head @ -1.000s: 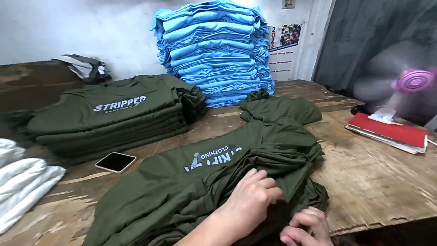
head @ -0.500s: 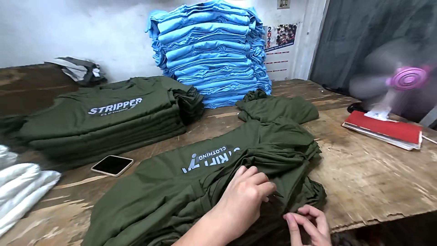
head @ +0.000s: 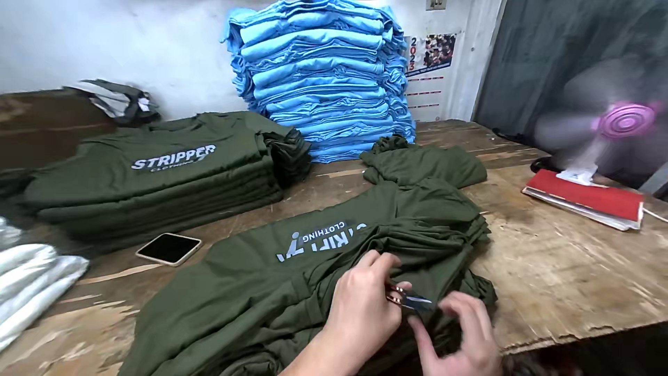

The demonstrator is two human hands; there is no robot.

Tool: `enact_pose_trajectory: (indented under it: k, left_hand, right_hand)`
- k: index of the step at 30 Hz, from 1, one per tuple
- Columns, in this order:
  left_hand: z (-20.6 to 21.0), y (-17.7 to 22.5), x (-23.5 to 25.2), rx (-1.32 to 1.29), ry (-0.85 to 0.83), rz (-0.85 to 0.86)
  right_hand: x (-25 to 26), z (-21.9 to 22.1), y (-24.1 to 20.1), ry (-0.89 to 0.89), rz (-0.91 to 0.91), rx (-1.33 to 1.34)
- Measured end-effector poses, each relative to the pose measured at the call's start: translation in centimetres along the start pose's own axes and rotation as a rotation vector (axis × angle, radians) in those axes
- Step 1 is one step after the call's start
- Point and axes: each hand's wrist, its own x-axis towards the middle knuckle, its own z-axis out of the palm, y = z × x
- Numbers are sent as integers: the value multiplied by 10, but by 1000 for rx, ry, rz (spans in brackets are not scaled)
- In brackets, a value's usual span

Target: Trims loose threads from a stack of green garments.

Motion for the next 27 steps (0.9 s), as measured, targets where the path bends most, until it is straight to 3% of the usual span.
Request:
enact_pose_trajectory:
  k: [3, 7, 9, 11, 13, 16, 18, 22, 27]
  left_hand:
    - [7, 5, -10, -22, -120, -72]
    - [6, 13, -19, -48, -345, -137]
    - [6, 17, -16, -64, -410, -193]
    - [12, 18, -9, -188, -383, -201]
    - [25, 16, -9, -315, -244, -146]
    - [41, 13, -25, -169, 142, 95]
    - [38, 16, -37, -42, 295, 207]
    - [25, 24, -57, -74, 259, 262]
    - [11, 15, -55, -328, 53, 141]
  right_hand:
    - [14, 22, 2, 29, 120, 11]
    - [27, 17, -3, 77, 603, 892]
    - [23, 19, -3, 92, 691, 1053]
    - [17, 22, 3, 65, 586, 1039]
    - [10, 23, 10, 30, 452, 1025]
    - [4, 20, 16, -12, 364, 1063]
    - [-2, 17, 22, -37, 220, 1056]
    - [-11, 23, 25, 0, -48, 670]
    - [-13, 23, 13, 247, -144, 430]
